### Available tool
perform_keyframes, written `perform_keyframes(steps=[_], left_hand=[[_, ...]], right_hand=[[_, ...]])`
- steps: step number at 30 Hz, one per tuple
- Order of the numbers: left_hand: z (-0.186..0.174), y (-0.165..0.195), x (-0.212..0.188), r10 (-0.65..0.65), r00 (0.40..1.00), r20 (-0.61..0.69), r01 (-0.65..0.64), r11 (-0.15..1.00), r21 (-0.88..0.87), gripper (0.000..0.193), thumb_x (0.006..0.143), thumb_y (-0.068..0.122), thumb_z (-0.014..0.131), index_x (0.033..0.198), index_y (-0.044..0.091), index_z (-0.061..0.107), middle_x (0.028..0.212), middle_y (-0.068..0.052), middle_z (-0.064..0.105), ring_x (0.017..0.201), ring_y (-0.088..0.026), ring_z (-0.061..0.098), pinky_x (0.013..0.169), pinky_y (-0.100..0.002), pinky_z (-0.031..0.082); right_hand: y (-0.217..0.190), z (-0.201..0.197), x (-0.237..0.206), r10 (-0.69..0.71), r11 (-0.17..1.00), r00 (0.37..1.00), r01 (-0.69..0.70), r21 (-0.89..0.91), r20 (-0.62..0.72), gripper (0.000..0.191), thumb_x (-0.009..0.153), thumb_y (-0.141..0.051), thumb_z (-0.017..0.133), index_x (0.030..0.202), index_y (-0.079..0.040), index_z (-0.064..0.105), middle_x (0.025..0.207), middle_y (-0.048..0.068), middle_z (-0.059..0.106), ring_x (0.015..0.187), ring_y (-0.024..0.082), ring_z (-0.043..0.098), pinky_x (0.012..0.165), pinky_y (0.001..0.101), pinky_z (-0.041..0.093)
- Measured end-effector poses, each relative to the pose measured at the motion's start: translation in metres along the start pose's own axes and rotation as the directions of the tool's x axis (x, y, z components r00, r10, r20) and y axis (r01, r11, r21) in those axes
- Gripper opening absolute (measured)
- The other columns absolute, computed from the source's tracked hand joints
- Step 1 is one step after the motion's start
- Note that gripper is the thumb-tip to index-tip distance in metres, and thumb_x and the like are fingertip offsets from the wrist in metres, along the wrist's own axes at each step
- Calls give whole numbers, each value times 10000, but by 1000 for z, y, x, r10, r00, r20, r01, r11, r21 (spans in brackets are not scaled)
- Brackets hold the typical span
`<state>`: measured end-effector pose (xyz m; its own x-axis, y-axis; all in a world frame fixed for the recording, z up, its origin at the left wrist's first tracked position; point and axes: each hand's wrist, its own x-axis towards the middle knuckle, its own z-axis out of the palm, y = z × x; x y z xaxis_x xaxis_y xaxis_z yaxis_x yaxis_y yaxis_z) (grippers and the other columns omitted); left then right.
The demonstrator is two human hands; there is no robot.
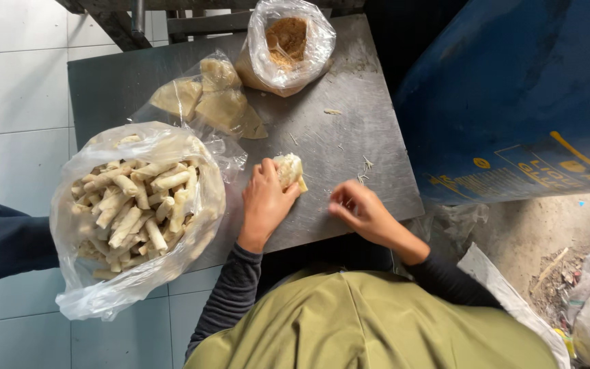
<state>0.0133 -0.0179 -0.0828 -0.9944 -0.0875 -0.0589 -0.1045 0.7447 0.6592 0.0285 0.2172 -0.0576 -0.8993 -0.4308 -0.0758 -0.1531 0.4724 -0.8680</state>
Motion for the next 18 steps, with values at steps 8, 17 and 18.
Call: perform_keyframes(steps=[8, 17, 18], left_hand=[[13, -20, -13, 65, 998, -28, -62, 603, -795, 542, 988, 301, 670, 1331, 13, 366, 1265, -225, 569, 1137, -247, 601, 964, -378, 511], [-24, 6, -54, 224, 842, -491, -364, 907, -210, 560, 1056, 266, 608, 1432, -73, 370, 1530, -340, 360, 1431, -490, 367, 1201, -531, 287], [-30, 14, -58, 269, 808, -525, -385, 914, -124, 554, 1052, 251, 615, 1438, -67, 378, 1549, -353, 332, 1457, -530, 325, 1209, -555, 265]], right_hand=[[-17, 38, 59, -29, 891, 999, 14, 453, 26, 588, 888, -253, 793, 1343, 40, 563, 1133, 101, 654, 915, 149, 631, 776, 286, 545], [29, 39, 167, 16, 974, 986, 23, -226, 168, 479, 755, -317, 786, 1133, -27, 736, 954, 158, 773, 841, 237, 753, 745, 355, 586], [37, 5, 179, 119, 971, 986, -91, -219, 119, 519, 730, -373, 793, 1132, -49, 739, 951, 135, 783, 836, 234, 761, 734, 356, 596]])
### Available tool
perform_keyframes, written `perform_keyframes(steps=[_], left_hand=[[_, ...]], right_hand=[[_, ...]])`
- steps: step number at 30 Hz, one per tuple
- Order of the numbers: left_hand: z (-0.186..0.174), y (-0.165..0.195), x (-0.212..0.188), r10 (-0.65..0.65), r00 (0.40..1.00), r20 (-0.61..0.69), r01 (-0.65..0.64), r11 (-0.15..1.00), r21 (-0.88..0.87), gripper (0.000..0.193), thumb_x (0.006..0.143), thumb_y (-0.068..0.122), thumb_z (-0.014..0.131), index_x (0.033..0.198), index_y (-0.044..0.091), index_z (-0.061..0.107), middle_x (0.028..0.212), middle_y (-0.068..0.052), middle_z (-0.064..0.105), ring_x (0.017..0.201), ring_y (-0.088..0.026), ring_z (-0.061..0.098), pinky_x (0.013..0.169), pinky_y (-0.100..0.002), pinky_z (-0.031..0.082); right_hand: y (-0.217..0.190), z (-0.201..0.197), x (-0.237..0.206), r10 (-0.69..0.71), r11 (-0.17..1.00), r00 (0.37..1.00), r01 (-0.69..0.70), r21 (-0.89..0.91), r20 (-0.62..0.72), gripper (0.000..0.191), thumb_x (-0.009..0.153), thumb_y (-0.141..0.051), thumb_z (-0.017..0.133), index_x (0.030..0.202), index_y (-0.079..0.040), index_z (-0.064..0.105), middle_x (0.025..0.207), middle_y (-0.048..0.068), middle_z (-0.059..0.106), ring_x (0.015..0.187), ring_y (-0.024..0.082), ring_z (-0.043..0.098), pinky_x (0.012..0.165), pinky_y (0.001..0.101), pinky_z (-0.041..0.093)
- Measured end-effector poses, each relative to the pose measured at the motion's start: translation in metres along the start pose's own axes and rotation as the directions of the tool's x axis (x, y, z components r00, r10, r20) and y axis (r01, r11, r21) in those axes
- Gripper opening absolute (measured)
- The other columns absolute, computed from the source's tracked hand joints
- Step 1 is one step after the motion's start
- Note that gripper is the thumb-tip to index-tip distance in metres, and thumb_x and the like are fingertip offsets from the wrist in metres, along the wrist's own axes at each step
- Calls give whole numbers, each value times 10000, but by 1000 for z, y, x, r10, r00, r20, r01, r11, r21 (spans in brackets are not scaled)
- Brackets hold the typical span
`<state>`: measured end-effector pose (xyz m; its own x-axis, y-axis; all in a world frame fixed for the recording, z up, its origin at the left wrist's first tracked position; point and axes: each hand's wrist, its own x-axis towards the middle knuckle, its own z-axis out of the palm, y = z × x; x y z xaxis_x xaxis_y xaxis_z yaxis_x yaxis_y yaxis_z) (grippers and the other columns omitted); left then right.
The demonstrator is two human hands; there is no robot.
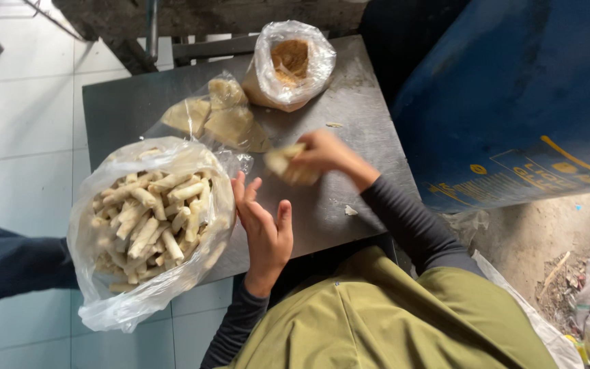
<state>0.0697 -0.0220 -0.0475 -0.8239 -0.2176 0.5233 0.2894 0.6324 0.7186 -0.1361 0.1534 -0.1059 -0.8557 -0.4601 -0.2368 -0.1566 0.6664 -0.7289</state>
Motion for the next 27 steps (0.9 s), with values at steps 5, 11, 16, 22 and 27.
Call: perform_keyframes(steps=[5, 11, 16, 22, 27], left_hand=[[-24, 25, 12, 31, 997, 71, -23, 994, -108, 475, 1057, 225, 627, 1409, -34, 440, 1532, -286, 400, 1434, -437, 426, 1203, -524, 345], [-9, 44, 40, 52, 998, 34, -41, 967, -252, 397, 1042, 190, 647, 1363, 10, 495, 1475, -211, 489, 1387, -367, 489, 1197, -475, 386], [-10, 46, 49, 50, 999, 20, -44, 970, -238, 378, 1049, 179, 658, 1361, 26, 506, 1470, -179, 514, 1379, -348, 506, 1208, -460, 392], [32, 23, 48, -102, 970, 222, 216, 782, -585, 437, 1073, 285, 597, 1411, 33, 486, 1454, -126, 506, 1349, -248, 485, 1141, -385, 392], [94, 7, 60, -19, 552, 834, 821, -159, -548, 742, 1040, 648, 362, 1439, 36, 497, 1419, -110, 542, 1328, -234, 520, 1140, -397, 422]], right_hand=[[44, -131, -42, -264, 787, 512, -375, -489, -817, 299, 792, -200, 863, 950, 9, 719, 918, 147, 690, 759, 273, 703, 639, 392, 589], [-43, 2, -146, -232, 973, 972, 232, -3, -17, 324, 713, -278, 844, 869, -38, 691, 766, 141, 691, 676, 277, 694, 606, 394, 529], [-17, -48, -165, -143, 965, 893, 29, -262, -426, 282, 730, -229, 824, 914, -37, 729, 854, 165, 703, 752, 307, 693, 678, 395, 559], [31, -159, -201, 62, 996, 563, -84, 18, -824, 329, 892, -104, 746, 1187, 31, 692, 1078, 139, 739, 968, 198, 725, 853, 327, 585], [-17, -119, -153, -103, 775, 990, 142, 616, -99, 329, 867, -78, 727, 1175, 31, 687, 1048, 51, 730, 970, 112, 675, 848, 273, 548]])
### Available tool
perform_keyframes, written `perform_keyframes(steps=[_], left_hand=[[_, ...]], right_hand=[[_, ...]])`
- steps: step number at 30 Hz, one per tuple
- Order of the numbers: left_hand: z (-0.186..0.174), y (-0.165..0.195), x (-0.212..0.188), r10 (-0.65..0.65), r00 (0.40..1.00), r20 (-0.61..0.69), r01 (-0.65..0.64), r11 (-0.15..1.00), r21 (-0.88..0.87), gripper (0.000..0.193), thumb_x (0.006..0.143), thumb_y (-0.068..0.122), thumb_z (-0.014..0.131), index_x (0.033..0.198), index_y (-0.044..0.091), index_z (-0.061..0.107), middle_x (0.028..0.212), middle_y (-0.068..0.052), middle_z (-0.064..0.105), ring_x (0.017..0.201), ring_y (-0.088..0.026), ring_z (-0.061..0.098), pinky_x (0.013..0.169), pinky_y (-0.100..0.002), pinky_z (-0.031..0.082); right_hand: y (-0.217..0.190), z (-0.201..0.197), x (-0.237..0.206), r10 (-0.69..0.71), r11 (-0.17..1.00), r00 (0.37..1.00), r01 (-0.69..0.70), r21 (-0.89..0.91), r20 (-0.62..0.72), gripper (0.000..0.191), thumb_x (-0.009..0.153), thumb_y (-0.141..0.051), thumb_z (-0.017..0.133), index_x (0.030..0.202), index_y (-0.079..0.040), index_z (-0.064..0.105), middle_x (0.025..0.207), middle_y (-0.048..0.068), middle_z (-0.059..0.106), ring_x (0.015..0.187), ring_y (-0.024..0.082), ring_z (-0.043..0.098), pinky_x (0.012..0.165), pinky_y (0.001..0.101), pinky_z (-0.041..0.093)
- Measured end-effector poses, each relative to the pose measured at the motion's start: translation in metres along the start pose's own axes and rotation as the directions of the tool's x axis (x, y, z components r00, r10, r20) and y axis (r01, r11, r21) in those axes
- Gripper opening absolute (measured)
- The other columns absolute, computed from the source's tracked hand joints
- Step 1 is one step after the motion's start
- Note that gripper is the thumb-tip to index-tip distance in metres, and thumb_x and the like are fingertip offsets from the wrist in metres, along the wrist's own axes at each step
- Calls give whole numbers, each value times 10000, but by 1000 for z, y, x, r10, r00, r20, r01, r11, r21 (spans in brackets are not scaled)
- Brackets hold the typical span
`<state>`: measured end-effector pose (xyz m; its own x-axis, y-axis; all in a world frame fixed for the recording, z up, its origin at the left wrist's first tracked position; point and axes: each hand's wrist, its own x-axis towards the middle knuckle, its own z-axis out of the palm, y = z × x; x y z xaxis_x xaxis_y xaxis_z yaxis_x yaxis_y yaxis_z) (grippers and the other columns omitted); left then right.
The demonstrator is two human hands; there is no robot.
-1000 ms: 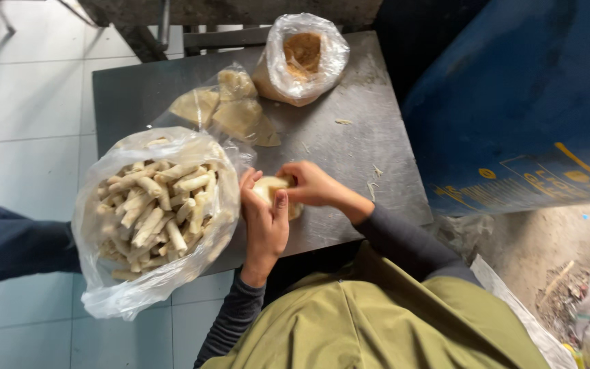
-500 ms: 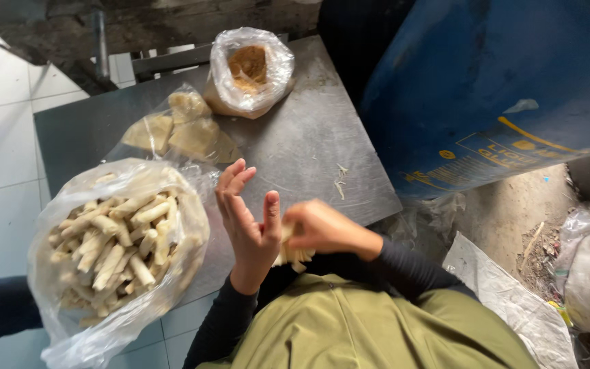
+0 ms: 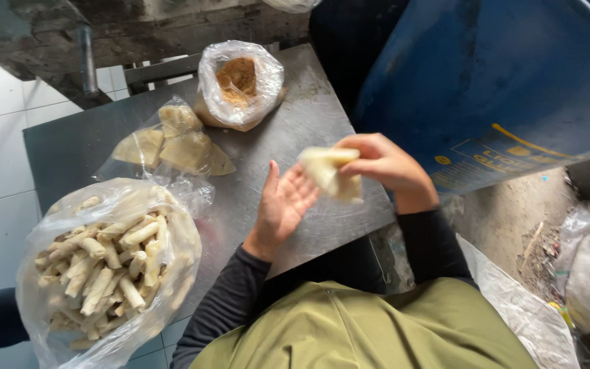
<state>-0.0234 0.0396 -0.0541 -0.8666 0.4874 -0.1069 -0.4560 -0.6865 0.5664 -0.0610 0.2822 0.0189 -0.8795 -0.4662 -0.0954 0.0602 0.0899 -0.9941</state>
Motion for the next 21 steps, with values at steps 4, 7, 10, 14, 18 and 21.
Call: perform_keyframes(steps=[4, 7, 10, 14, 18, 21], left_hand=[[-12, 4, 5, -56, 998, -8, 53, 979, -199, 990, 975, 800, 220, 1505, -1, 461, 1432, -147, 564, 1329, -275, 547, 1140, -431, 448], [-20, 15, 6, -7, 993, -121, -10, 990, -141, 1052, 911, 841, 188, 1536, 29, 427, 1454, -133, 552, 1345, -257, 545, 1156, -424, 440], [-25, 18, 13, 33, 994, -106, -53, 981, -189, 1080, 885, 864, 196, 1559, 39, 379, 1472, -129, 542, 1361, -252, 533, 1168, -424, 417], [-30, 11, 21, 62, 995, -83, -75, 982, -171, 1080, 898, 864, 272, 1611, 53, 306, 1483, -116, 506, 1377, -231, 502, 1192, -415, 377], [-40, 4, 20, 77, 997, -26, -79, 994, -79, 1014, 906, 730, 520, 1607, 40, 274, 1502, -114, 490, 1390, -238, 507, 1197, -423, 404], [-50, 0, 18, 102, 995, -17, -103, 995, -17, 946, 912, 529, 713, 1597, 50, 273, 1483, -104, 492, 1366, -239, 521, 1165, -424, 437]], right_hand=[[2, 48, 48, 34, 986, 987, -7, -169, 160, 363, 899, -163, 736, 1227, -32, 655, 1019, 36, 713, 931, 102, 637, 812, 274, 542], [0, 65, 57, -454, 659, 891, 351, -665, 21, 510, 851, -140, 794, 1308, -16, 604, 1099, 124, 575, 1004, 202, 597, 827, 312, 529], [-2, 73, 60, -490, 660, 870, 330, -674, -53, 341, 877, -146, 819, 1167, -78, 654, 1110, 93, 601, 934, 206, 609, 771, 312, 526], [7, 69, 70, -282, 765, 959, 226, -603, 2, 295, 792, -181, 862, 1015, -46, 723, 948, 71, 675, 824, 172, 653, 725, 311, 540], [24, 52, 83, -72, 972, 997, 73, -223, 11, 121, 881, -101, 784, 973, -25, 762, 969, 54, 741, 867, 108, 690, 767, 266, 578], [37, 42, 88, 8, 999, 999, -6, -41, 52, 94, 918, -67, 756, 991, -11, 771, 961, 43, 754, 893, 92, 692, 796, 249, 581]])
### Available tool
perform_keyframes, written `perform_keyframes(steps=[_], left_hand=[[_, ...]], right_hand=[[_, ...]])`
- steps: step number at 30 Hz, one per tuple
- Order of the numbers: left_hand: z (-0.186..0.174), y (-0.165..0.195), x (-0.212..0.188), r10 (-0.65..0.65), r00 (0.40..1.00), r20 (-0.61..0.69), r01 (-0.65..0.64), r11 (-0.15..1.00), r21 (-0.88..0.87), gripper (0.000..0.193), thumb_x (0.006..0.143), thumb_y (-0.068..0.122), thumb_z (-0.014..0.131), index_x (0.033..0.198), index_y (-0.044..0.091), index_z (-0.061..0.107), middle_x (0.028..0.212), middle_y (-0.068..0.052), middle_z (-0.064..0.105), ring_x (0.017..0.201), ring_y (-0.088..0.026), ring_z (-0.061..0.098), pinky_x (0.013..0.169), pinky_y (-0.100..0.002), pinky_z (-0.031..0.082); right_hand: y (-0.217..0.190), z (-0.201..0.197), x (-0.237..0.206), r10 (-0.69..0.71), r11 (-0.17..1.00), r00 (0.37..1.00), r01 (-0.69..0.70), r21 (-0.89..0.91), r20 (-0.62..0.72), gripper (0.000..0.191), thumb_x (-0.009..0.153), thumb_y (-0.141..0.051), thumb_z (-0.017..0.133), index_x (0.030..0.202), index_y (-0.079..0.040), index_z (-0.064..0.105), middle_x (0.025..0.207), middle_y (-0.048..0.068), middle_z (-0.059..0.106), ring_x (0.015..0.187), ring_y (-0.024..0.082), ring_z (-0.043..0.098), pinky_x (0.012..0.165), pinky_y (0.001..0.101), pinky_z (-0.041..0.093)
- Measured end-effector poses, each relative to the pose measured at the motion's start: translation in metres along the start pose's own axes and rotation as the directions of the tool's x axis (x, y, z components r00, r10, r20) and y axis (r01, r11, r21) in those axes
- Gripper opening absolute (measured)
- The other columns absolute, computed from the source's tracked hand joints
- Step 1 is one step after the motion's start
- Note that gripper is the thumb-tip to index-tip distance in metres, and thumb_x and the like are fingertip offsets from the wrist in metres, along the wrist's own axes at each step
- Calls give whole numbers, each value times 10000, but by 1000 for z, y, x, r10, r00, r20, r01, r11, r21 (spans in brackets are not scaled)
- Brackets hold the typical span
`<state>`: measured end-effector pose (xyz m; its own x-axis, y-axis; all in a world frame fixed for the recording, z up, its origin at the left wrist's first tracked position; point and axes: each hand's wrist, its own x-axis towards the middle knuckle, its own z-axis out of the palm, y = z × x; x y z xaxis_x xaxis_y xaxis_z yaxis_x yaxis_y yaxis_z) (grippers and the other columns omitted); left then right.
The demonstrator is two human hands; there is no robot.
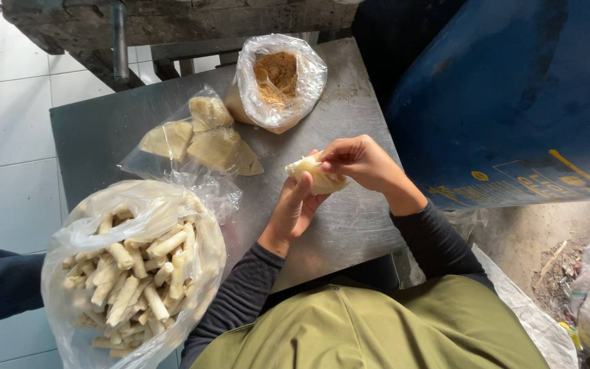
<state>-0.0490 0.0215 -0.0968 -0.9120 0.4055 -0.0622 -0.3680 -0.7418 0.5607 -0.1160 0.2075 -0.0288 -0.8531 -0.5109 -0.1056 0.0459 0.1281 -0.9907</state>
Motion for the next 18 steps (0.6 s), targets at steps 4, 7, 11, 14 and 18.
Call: perform_keyframes(steps=[4, 7, 11, 14, 18], left_hand=[[-6, -12, 3, -11, 994, -106, 20, 997, 78, 829, 905, 288, 779, 1563, 67, 325, 1436, -73, 514, 1311, -205, 546, 1098, -396, 493], [-8, -17, 4, -44, 974, -223, 73, 990, 124, 653, 977, 212, 728, 1513, -12, 429, 1387, -114, 565, 1235, -221, 594, 1007, -389, 525], [-10, -13, 4, -79, 950, -301, 62, 996, -67, 526, 1000, 143, 645, 1471, -16, 474, 1328, -154, 606, 1144, -260, 653, 965, -423, 580], [-8, -8, 5, -14, 920, -392, -17, 997, -74, 556, 955, 84, 611, 1491, 89, 463, 1348, -99, 600, 1168, -213, 644, 984, -386, 568], [-3, -2, 4, 37, 917, -397, -77, 994, -84, 566, 968, 81, 611, 1513, 96, 460, 1350, -87, 588, 1190, -202, 621, 1015, -373, 545]], right_hand=[[18, 1, -3, 65, 982, 998, -65, -175, -4, 119, 909, -63, 759, 1019, -17, 755, 908, 43, 764, 844, 93, 693, 751, 261, 583], [32, 1, -7, -32, 980, 999, 33, -197, 8, 142, 921, -47, 744, 1053, 1, 723, 950, 48, 762, 897, 93, 685, 804, 275, 577], [46, -28, 6, 41, 946, 988, 9, 323, -146, 109, 993, -91, 693, 1072, -19, 715, 969, 47, 747, 876, 123, 701, 797, 291, 575], [51, -57, 30, -124, 975, 885, 193, 111, -448, 106, 1017, -90, 668, 1094, -37, 719, 986, 62, 747, 889, 156, 708, 803, 311, 584], [59, -56, 47, -629, 624, 705, 206, -754, -327, 209, 964, 24, 623, 1128, -42, 734, 1109, 110, 756, 1026, 259, 729, 909, 361, 591]])
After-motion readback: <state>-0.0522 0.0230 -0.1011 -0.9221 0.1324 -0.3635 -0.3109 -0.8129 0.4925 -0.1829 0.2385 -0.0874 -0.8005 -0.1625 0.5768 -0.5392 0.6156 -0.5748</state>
